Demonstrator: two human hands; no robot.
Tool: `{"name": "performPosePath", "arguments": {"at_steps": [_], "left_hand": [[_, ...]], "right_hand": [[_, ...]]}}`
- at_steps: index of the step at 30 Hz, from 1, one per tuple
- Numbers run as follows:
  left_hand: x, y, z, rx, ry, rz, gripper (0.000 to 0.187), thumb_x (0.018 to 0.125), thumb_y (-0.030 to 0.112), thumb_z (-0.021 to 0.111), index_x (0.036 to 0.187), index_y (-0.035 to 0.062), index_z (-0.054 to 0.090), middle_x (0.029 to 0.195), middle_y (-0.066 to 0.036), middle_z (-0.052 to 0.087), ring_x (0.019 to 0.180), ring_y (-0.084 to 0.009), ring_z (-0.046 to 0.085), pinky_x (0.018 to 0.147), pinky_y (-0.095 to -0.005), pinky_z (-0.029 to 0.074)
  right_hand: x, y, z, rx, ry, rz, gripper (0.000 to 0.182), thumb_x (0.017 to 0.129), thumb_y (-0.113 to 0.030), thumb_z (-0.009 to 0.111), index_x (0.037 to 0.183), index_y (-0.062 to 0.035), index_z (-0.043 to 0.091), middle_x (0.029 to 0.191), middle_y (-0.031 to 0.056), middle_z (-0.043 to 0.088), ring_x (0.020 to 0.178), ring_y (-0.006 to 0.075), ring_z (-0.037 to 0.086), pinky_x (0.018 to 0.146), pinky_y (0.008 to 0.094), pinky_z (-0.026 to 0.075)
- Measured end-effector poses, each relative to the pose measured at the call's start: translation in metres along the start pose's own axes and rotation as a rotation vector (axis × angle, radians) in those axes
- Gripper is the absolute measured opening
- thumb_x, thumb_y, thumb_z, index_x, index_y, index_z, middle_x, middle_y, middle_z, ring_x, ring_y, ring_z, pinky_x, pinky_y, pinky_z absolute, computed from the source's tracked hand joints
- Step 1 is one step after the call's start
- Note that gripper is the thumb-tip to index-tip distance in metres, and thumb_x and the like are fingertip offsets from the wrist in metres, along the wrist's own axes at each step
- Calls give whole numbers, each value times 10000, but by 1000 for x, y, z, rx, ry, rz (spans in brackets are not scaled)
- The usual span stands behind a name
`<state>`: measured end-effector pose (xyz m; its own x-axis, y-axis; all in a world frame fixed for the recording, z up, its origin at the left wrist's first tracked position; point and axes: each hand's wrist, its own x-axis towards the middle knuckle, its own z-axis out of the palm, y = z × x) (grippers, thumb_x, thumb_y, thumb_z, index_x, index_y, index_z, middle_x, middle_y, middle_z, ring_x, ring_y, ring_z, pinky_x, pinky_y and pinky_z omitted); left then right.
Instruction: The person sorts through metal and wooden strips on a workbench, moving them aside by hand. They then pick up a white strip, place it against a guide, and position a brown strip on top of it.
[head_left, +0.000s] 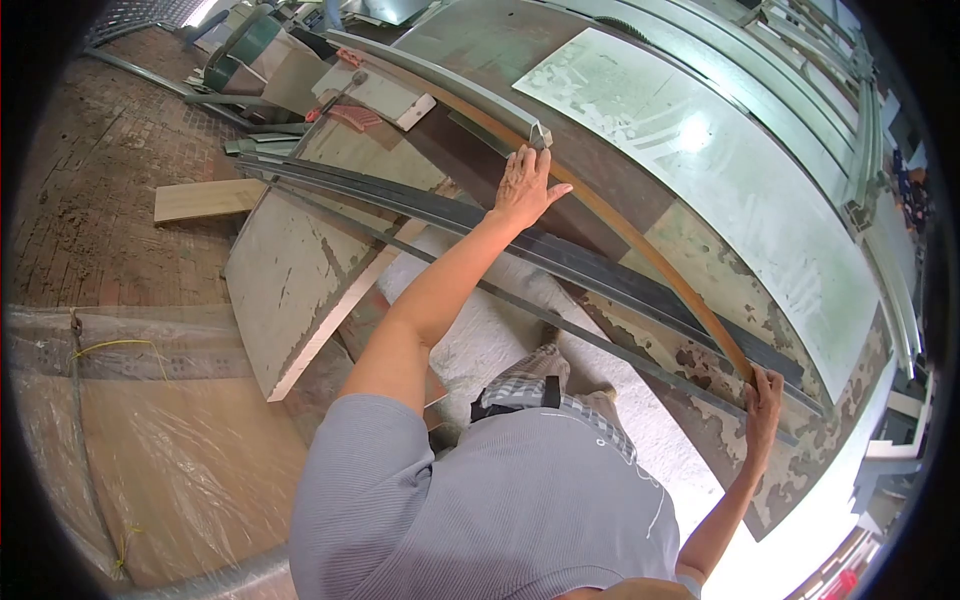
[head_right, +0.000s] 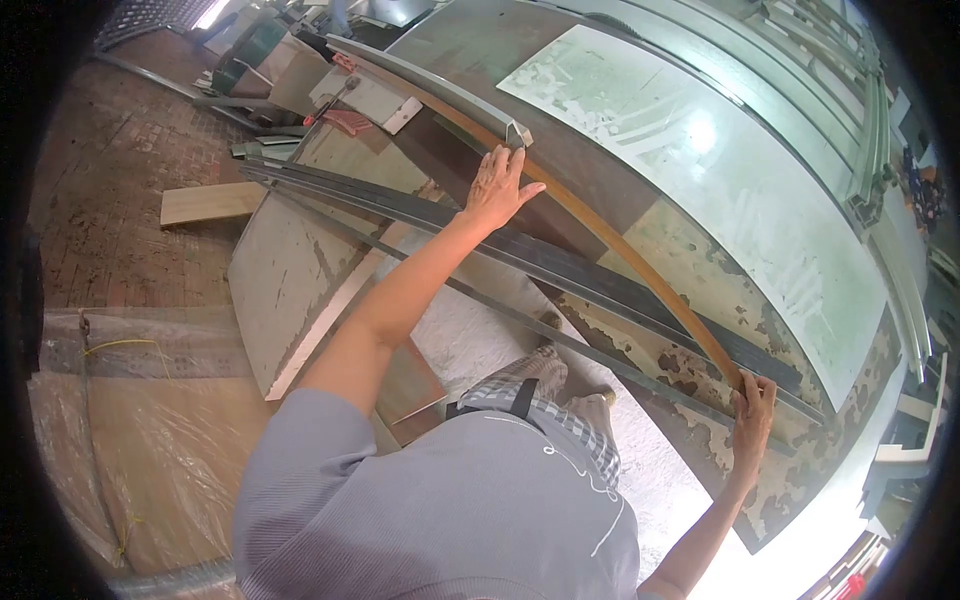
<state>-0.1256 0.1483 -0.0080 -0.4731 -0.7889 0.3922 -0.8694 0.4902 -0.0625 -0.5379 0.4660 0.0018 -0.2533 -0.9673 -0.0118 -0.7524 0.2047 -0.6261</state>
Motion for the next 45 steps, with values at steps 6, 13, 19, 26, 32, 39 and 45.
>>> {"name": "performPosePath", "arguments": {"at_steps": [6, 13, 19, 26, 32, 39, 45], "left_hand": [[7, -17, -3, -65, -78, -55, 640, 794, 533, 559, 1040, -46, 446, 1113, -229, 433, 1108, -372, 425, 1002, -464, 311], [9, -32, -1, -56, -20, -44, 580, 807, 507, 564, 1009, -24, 445, 1054, -203, 441, 1005, -367, 462, 952, -459, 352], [14, -57, 7, -44, -4, -51, 580, 802, 519, 562, 999, -15, 445, 1083, -199, 432, 1064, -356, 440, 970, -461, 338], [17, -78, 11, -43, -15, -75, 581, 802, 541, 547, 981, -3, 447, 1093, -191, 431, 1101, -347, 423, 978, -464, 328], [20, -88, 13, -35, 0, -58, 636, 822, 562, 500, 1078, -15, 427, 1178, -234, 415, 1090, -405, 436, 1000, -487, 317], [30, -134, 15, -29, -56, -81, 631, 814, 554, 518, 1082, -10, 430, 1149, -234, 423, 1081, -407, 436, 984, -483, 330], [31, -137, 16, -51, -54, -67, 601, 821, 541, 521, 1051, -8, 434, 1136, -229, 424, 1053, -404, 448, 965, -469, 354]], "right_hand": [[13, -12, 9, -16, 15, 17, 332, 831, -11, 563, 1152, -98, 559, 1000, 83, 455, 891, 230, 506, 775, 346, 435], [19, -33, 18, 79, 109, 13, 325, 811, 19, 574, 1113, -100, 569, 1010, 82, 485, 938, 223, 528, 804, 327, 434], [31, -41, 33, 91, 101, -1, 349, 788, 39, 591, 1106, -105, 578, 1005, 71, 490, 947, 213, 526, 817, 312, 434], [44, -50, 42, 131, 94, -26, 313, 787, 43, 590, 1084, -57, 598, 997, 66, 517, 919, 188, 529, 793, 260, 424], [42, -71, 43, 120, 106, 56, 315, 785, 41, 597, 1083, -58, 605, 961, 57, 492, 891, 187, 506, 763, 242, 403], [66, -89, 75, 142, 134, 10, 365, 758, 41, 610, 1093, -104, 604, 941, 79, 476, 862, 221, 516, 750, 293, 432], [67, -102, 76, 118, 125, 6, 337, 773, 27, 602, 1090, -89, 602, 963, 75, 490, 884, 216, 523, 758, 303, 434]]}}
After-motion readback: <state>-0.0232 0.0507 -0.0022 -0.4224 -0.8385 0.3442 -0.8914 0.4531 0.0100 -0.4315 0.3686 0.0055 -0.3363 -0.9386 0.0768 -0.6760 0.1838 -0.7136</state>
